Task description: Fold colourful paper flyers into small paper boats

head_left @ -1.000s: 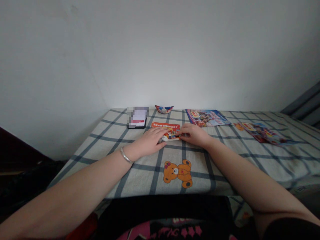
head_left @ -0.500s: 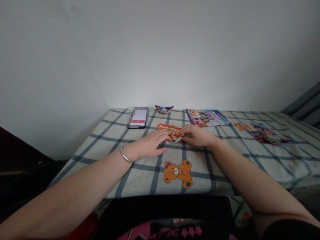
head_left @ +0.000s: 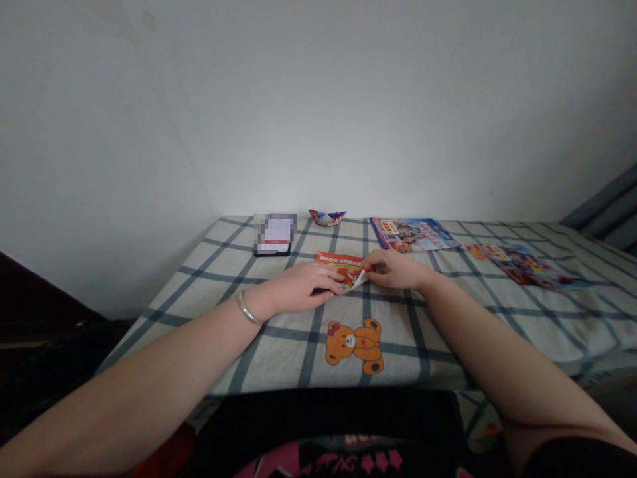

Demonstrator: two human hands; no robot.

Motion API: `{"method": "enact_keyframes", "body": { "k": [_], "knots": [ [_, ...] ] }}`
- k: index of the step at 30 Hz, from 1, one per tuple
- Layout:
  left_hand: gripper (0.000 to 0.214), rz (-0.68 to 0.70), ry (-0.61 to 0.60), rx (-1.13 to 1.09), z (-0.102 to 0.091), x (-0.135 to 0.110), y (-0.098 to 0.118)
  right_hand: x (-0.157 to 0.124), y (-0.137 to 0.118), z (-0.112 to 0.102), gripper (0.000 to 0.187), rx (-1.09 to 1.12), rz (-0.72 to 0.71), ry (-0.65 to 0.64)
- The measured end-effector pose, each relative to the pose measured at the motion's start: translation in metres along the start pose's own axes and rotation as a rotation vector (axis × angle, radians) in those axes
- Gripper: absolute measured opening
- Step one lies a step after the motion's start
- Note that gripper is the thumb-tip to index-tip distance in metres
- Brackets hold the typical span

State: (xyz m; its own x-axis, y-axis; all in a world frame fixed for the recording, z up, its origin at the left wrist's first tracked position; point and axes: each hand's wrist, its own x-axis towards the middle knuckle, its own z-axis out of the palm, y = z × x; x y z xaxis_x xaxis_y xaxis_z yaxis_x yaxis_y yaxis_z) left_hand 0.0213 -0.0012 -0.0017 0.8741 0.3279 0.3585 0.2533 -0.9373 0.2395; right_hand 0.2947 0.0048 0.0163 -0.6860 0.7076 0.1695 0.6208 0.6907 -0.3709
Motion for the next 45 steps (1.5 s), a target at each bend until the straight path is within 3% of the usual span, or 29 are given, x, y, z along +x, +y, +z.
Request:
{"method": "enact_keyframes", "body": {
  "k": [17, 31, 45],
  "knots": [
    [0.024, -0.028, -0.043, -0.009, -0.003, 0.0, 0.001, 0.01, -0.004, 0.019, 0.016, -0.088, 0.186, 0.178],
    [0.024, -0.043, -0.055, -0.005, -0.003, 0.0, 0.001, 0.017, -0.004, 0.03, 0.01, -0.262, 0.174, 0.254],
    [0.027, -0.087, -0.035, 0.027, -0.001, 0.002, 0.006, 0.019, -0.002, 0.034, 0.011, -0.3, 0.184, 0.276]
  ]
}}
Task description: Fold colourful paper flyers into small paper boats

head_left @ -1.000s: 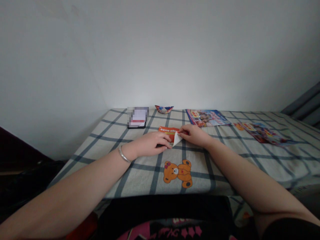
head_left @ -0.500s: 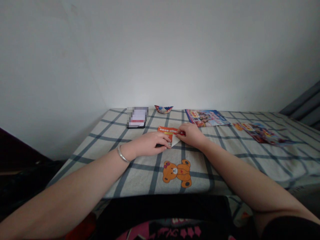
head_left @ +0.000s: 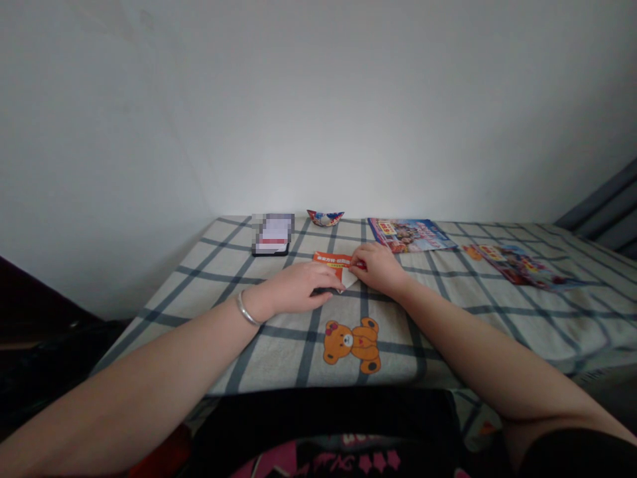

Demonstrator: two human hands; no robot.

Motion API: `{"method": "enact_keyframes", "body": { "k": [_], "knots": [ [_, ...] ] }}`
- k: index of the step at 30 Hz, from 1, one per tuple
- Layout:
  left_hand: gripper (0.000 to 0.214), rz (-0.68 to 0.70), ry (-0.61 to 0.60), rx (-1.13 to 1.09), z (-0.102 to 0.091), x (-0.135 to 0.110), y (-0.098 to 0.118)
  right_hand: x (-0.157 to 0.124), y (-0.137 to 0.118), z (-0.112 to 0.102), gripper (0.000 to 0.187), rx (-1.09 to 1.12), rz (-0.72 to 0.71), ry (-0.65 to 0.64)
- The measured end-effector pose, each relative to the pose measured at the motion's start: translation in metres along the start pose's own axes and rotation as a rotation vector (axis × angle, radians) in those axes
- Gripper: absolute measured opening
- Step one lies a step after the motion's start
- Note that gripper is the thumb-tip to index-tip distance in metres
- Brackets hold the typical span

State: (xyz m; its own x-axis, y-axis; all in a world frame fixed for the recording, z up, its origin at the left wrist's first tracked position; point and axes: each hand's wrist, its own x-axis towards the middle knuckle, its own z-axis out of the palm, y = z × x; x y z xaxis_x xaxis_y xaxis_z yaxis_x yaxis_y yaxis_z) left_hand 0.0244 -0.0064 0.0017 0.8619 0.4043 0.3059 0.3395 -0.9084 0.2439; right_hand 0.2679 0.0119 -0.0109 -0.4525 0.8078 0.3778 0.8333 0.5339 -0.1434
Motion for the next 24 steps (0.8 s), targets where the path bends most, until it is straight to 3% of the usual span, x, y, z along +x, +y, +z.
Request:
{"method": "enact_keyframes", "body": {
  "k": [11, 19, 24],
  "knots": [
    [0.026, 0.04, -0.003, 0.09, 0.001, 0.003, 0.003, 0.0, -0.01, -0.006, 0.009, -0.098, 0.016, 0.022],
    [0.025, 0.053, -0.019, 0.104, -0.001, 0.004, 0.005, -0.004, -0.007, -0.02, 0.019, 0.044, -0.224, -0.121],
    [0.023, 0.054, -0.005, 0.153, 0.001, 0.003, 0.006, -0.006, 0.001, -0.025, 0.024, 0.057, -0.293, -0.136]
  ]
}}
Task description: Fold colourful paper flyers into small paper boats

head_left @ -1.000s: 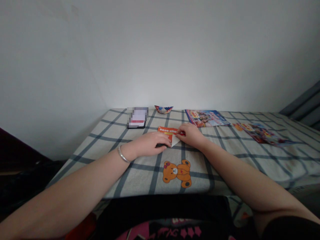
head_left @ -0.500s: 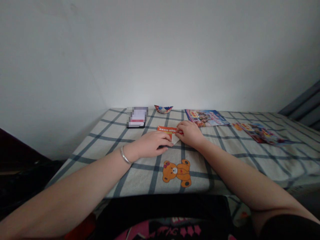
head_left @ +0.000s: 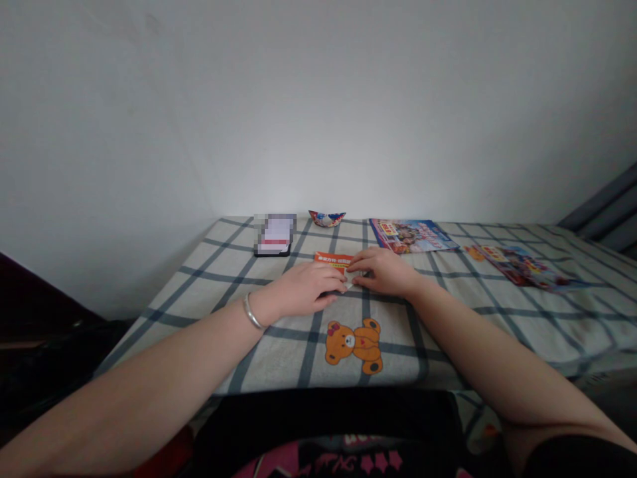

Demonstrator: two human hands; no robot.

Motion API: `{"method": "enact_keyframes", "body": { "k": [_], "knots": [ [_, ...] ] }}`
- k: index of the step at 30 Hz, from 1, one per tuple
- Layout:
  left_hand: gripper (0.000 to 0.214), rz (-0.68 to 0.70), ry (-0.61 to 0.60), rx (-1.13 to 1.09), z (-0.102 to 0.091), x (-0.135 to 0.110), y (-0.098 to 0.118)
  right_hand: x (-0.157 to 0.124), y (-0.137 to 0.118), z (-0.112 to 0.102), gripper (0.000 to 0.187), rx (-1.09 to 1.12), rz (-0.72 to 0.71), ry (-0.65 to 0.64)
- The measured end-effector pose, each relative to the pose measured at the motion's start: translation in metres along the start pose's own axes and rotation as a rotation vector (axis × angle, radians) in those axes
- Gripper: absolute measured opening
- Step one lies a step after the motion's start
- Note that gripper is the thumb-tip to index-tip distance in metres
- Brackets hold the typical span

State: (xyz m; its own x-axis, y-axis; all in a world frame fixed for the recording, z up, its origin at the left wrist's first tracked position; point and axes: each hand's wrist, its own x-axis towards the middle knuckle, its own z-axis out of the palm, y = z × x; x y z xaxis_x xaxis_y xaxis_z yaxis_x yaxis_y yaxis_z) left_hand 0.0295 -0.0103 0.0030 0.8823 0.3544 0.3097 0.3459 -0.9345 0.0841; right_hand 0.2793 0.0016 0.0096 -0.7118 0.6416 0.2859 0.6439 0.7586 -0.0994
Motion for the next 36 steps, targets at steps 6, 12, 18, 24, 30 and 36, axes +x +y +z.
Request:
{"method": "enact_keyframes", "body": {
  "k": [6, 12, 18, 24, 30, 36],
  "knots": [
    [0.023, -0.022, -0.009, 0.054, 0.001, 0.0, -0.001, 0.001, 0.001, -0.001, 0.028, -0.115, -0.058, -0.037],
    [0.028, -0.034, -0.029, 0.101, -0.001, -0.001, -0.005, 0.004, 0.0, 0.008, 0.03, -0.216, -0.011, 0.028],
    [0.026, -0.076, -0.058, 0.113, -0.001, 0.0, -0.005, 0.006, 0.002, 0.013, 0.029, -0.198, -0.008, 0.053],
    [0.025, -0.087, -0.037, 0.087, 0.0, 0.001, -0.003, 0.004, -0.001, 0.008, 0.019, -0.135, -0.05, 0.069],
    [0.026, -0.101, -0.034, 0.08, 0.001, 0.002, -0.003, 0.002, -0.003, 0.003, 0.019, -0.094, -0.148, 0.07],
    [0.023, -0.107, -0.051, 0.096, -0.001, 0.004, -0.001, 0.002, -0.006, 0.002, 0.021, -0.131, -0.184, 0.043]
  ]
}}
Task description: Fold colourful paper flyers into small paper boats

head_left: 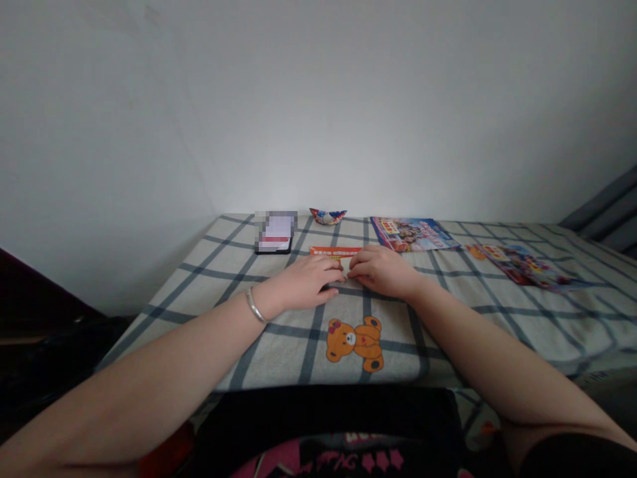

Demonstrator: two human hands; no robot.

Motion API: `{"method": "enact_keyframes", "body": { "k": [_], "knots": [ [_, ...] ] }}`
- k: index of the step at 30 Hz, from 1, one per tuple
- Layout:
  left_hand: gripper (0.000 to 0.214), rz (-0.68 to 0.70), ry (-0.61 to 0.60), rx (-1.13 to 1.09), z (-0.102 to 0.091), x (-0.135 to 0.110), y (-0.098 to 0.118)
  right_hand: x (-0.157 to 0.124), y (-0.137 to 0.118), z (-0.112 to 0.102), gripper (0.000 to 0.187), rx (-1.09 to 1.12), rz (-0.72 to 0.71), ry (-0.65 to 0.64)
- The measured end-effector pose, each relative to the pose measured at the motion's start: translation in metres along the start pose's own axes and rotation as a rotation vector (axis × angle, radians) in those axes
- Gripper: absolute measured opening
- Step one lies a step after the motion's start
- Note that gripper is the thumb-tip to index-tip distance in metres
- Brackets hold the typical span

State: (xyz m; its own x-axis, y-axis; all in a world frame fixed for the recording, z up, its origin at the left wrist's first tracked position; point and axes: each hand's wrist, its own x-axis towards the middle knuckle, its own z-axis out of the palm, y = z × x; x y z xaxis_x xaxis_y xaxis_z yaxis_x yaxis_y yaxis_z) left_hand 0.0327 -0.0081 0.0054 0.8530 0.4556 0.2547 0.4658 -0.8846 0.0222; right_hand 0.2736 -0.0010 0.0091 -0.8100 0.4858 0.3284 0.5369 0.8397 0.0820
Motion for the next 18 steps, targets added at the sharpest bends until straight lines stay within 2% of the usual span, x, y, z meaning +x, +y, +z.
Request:
{"method": "enact_keyframes", "body": {
  "k": [8, 18],
  "knots": [
    [0.023, -0.013, -0.026, 0.022, -0.002, 0.0, 0.001, 0.001, -0.006, -0.004, 0.022, 0.027, 0.002, 0.009],
    [0.025, 0.01, -0.02, -0.018, 0.001, -0.003, -0.005, -0.003, 0.004, -0.01, 0.022, -0.139, 0.215, -0.119]
  ]
}}
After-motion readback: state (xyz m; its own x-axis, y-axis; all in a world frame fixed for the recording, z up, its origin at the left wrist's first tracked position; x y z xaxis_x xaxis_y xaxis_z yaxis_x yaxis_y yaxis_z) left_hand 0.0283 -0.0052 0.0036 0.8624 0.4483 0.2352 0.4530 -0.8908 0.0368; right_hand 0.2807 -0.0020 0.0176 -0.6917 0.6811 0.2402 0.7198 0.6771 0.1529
